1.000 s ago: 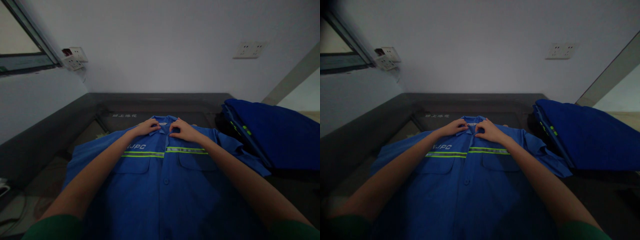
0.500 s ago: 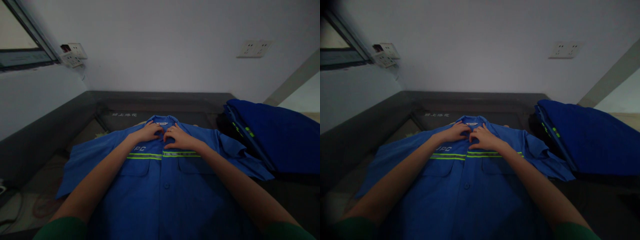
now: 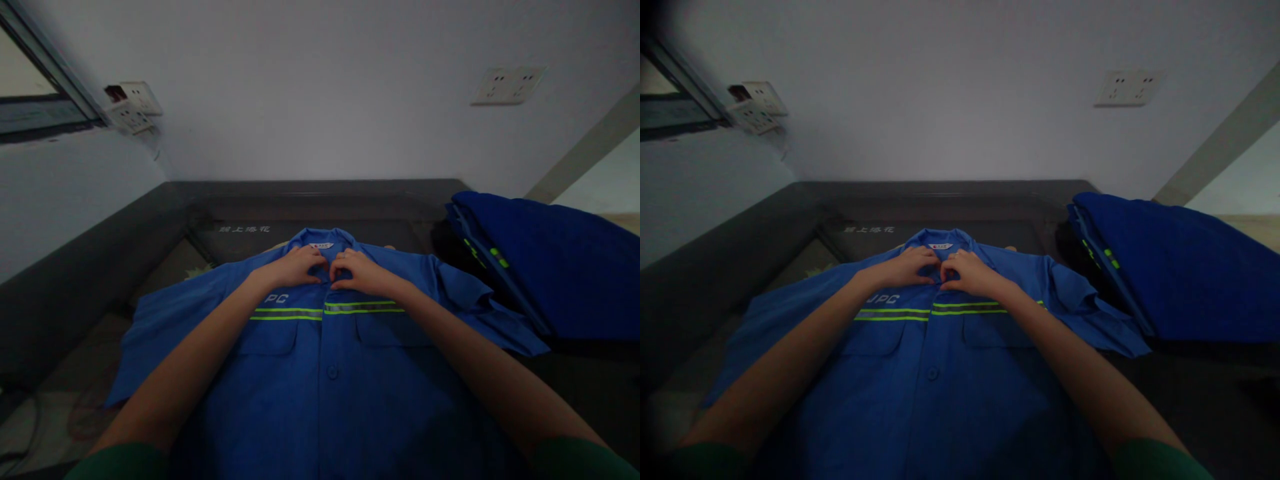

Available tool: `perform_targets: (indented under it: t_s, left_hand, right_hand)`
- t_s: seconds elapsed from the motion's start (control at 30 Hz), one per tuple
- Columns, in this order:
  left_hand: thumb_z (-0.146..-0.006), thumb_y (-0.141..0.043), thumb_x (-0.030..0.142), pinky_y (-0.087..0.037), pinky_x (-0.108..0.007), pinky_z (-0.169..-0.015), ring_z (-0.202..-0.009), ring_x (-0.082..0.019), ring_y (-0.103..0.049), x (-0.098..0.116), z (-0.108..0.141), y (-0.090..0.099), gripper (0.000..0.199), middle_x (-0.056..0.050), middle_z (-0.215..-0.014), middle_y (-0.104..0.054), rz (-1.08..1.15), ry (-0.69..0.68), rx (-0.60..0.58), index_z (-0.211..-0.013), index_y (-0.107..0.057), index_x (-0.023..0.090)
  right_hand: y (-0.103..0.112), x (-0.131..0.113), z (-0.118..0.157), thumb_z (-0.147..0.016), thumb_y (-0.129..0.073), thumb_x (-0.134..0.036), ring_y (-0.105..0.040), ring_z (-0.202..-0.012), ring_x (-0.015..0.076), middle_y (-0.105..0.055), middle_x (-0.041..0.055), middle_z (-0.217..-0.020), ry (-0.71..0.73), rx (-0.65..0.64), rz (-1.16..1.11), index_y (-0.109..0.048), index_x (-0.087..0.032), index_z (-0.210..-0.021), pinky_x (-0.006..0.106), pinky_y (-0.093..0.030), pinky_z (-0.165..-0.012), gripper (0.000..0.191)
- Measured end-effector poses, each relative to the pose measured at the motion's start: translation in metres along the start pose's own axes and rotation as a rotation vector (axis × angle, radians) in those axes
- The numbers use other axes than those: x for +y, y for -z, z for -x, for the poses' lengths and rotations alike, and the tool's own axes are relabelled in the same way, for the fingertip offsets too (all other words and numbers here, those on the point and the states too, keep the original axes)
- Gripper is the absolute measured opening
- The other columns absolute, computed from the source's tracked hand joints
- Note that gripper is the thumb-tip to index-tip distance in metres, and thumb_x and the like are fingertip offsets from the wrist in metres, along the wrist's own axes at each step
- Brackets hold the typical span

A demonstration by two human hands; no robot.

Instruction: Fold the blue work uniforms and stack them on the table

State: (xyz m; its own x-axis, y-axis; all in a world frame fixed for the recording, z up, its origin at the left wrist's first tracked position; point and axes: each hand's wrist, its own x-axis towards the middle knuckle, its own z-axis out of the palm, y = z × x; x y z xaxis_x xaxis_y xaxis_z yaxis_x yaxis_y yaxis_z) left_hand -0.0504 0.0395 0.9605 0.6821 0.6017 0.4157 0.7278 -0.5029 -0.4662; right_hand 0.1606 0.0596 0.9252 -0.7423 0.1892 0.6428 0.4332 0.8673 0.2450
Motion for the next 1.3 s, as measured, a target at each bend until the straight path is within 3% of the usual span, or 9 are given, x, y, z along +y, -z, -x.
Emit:
perform_targets:
  t_s: [0.17,0.3,0.47,0.6,0.73,0.9,1.1,1.3]
  left_hand:
    - [-0.076,-0.070,0.027,-0.032,-0.042,-0.102,-0.119,-0.025,-0.047,-0.007,0.005,0.002,0.037,-0.003,-0.121,-0.059,-0.005,0.049,-0.070,-0.112,-0.061,0.026]
    - [-0.075,-0.071,0.027,-0.015,-0.050,-0.112,-0.122,-0.023,-0.045,-0.019,0.013,0.007,0.041,-0.001,-0.124,-0.059,-0.016,0.063,-0.090,-0.113,-0.059,0.029]
    - [-0.084,-0.063,0.037,-0.008,-0.052,-0.113,-0.117,-0.021,-0.050,-0.013,0.013,0.008,0.024,0.000,-0.114,-0.063,0.009,0.036,-0.049,-0.106,-0.062,0.027]
    - [-0.084,-0.063,0.039,-0.020,-0.046,-0.109,-0.113,-0.022,-0.052,0.006,0.004,0.002,0.023,-0.002,-0.109,-0.065,0.001,-0.084,-0.020,-0.100,-0.064,0.022]
    - [-0.079,-0.067,0.028,-0.035,-0.037,-0.095,-0.112,-0.023,-0.051,0.011,0.002,0.003,0.025,-0.004,-0.112,-0.061,-0.014,-0.122,-0.012,-0.104,-0.064,0.023]
    - [-0.075,-0.059,0.012,-0.042,-0.027,-0.076,-0.086,-0.016,-0.057,0.007,0.006,0.009,0.021,-0.001,-0.090,-0.063,0.093,-0.112,-0.074,-0.093,-0.065,0.020]
    - [-0.079,-0.062,0.025,-0.043,-0.023,-0.064,-0.072,-0.013,-0.058,0.009,0.009,0.008,0.013,0.001,-0.078,-0.062,0.309,-0.021,-0.179,-0.091,-0.065,0.020]
    - [-0.075,-0.068,0.025,-0.044,-0.027,-0.074,-0.082,-0.016,-0.057,0.003,0.007,0.002,0.028,-0.003,-0.097,-0.061,0.182,-0.020,-0.121,-0.102,-0.063,0.020]
  right_hand:
    - [-0.015,-0.001,0.001,-0.077,-0.075,-0.027,-0.052,-0.087,0.0187,-0.061,0.0024,-0.088,-0.016,-0.080,0.060,-0.066,-0.019,-0.085,0.029,-0.034,-0.075,0.015]
    - [-0.011,-0.002,0.000,-0.079,-0.073,-0.031,-0.053,-0.091,0.0194,-0.062,0.0032,-0.094,-0.005,-0.022,0.039,-0.066,-0.020,-0.088,0.030,-0.036,-0.079,0.015]
    - [-0.004,0.000,-0.001,-0.085,-0.066,-0.028,-0.054,-0.097,0.0205,-0.065,0.0047,-0.099,-0.008,0.020,0.061,-0.067,-0.020,-0.094,0.034,-0.037,-0.087,0.012]
    - [-0.003,-0.001,0.001,-0.079,-0.073,-0.034,-0.051,-0.103,0.0242,-0.064,0.0052,-0.103,0.013,-0.097,0.077,-0.069,-0.022,-0.099,0.036,-0.036,-0.085,0.023]
    - [0.002,-0.005,0.003,-0.077,-0.075,-0.028,-0.051,-0.097,0.0229,-0.063,0.0037,-0.094,-0.028,-0.162,0.077,-0.069,-0.022,-0.094,0.034,-0.033,-0.081,0.019]
    - [0.012,-0.006,0.004,-0.079,-0.073,-0.027,-0.050,-0.091,0.0199,-0.060,0.0016,-0.087,0.006,-0.118,0.023,-0.067,-0.022,-0.087,0.032,-0.032,-0.079,0.011]
    - [0.006,-0.008,0.001,-0.082,-0.070,-0.033,-0.050,-0.094,0.0206,-0.060,0.0033,-0.094,0.023,-0.085,-0.025,-0.066,-0.020,-0.088,0.034,-0.034,-0.083,0.015]
    - [-0.014,-0.008,0.000,-0.084,-0.069,-0.029,-0.052,-0.094,0.0206,-0.060,0.0065,-0.097,-0.017,-0.016,0.039,-0.066,-0.017,-0.087,0.033,-0.037,-0.085,0.013]
